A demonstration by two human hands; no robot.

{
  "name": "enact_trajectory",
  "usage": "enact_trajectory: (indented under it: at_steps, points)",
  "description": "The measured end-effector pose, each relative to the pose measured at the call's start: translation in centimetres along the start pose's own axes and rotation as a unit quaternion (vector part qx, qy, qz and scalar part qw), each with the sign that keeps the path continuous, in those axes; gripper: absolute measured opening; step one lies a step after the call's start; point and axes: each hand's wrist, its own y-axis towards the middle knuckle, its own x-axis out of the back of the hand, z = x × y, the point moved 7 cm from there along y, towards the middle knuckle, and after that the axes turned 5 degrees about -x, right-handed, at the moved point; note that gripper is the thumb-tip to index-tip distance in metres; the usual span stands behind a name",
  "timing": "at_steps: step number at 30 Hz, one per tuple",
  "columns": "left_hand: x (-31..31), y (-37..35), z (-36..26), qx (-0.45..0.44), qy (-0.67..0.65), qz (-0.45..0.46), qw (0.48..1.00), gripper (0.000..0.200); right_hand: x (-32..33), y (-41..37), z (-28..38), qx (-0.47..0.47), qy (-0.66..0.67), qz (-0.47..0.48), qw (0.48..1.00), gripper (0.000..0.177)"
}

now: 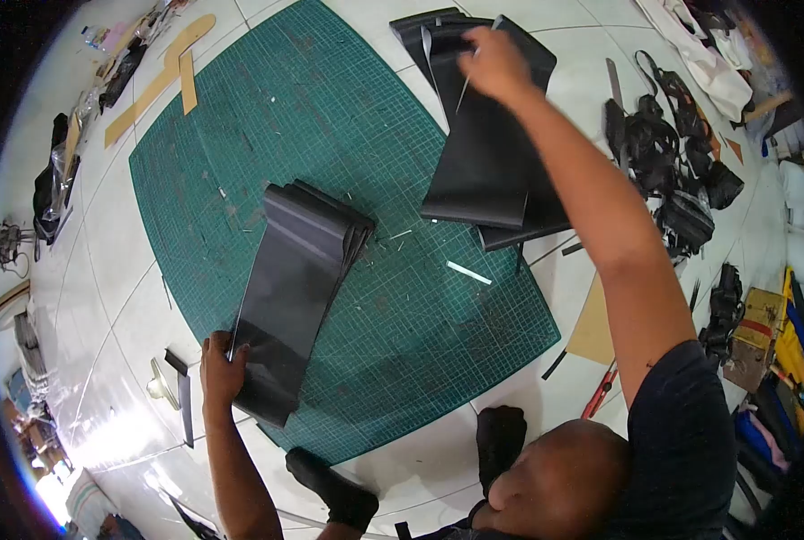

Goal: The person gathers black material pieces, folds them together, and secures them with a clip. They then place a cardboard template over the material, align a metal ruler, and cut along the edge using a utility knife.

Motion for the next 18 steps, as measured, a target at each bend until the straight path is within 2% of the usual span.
enact_trajectory:
  at_steps: [1,3,5,6,9,15,16,18]
  points:
    - [0.2,-0.2,-0.4,0.016,0.002,-0.001,1.000,0.039,0.0,2.0,-3.5,0.016,-0.034,-0.028,0.999,0.049]
    - [0.7,-0.6,-0.5,0.028,0.014,-0.036,0.999,0.042,0.7,4.4,-8.1,-0.084,-0.126,-0.010,0.988,0.058]
    - [0.8,-0.9,-0.5,0.017,0.029,-0.102,0.994,0.045,-1.2,6.7,-12.9,-0.044,-0.142,-0.034,0.988,0.065]
    - [1.1,-1.0,-0.5,0.034,0.011,-0.106,0.994,0.045,-1.0,6.8,-12.3,-0.022,-0.150,-0.045,0.987,0.068]
    - [1.8,-1.7,-1.3,0.017,-0.034,-0.146,0.988,0.041,-1.5,7.1,-12.1,-0.057,-0.206,0.052,0.976,0.074]
    - [2.9,-2.9,-4.5,-0.055,-0.043,-0.158,0.985,0.034,0.0,6.1,-10.4,-0.035,-0.290,0.077,0.953,0.047]
    - [3.1,-3.0,-4.7,-0.054,-0.047,-0.164,0.984,0.033,0.8,5.6,-10.3,-0.013,-0.279,0.023,0.960,0.037]
    - [3.7,-3.4,-5.4,-0.062,-0.058,-0.172,0.981,0.033,1.9,5.2,-9.9,0.035,-0.231,-0.005,0.972,0.040]
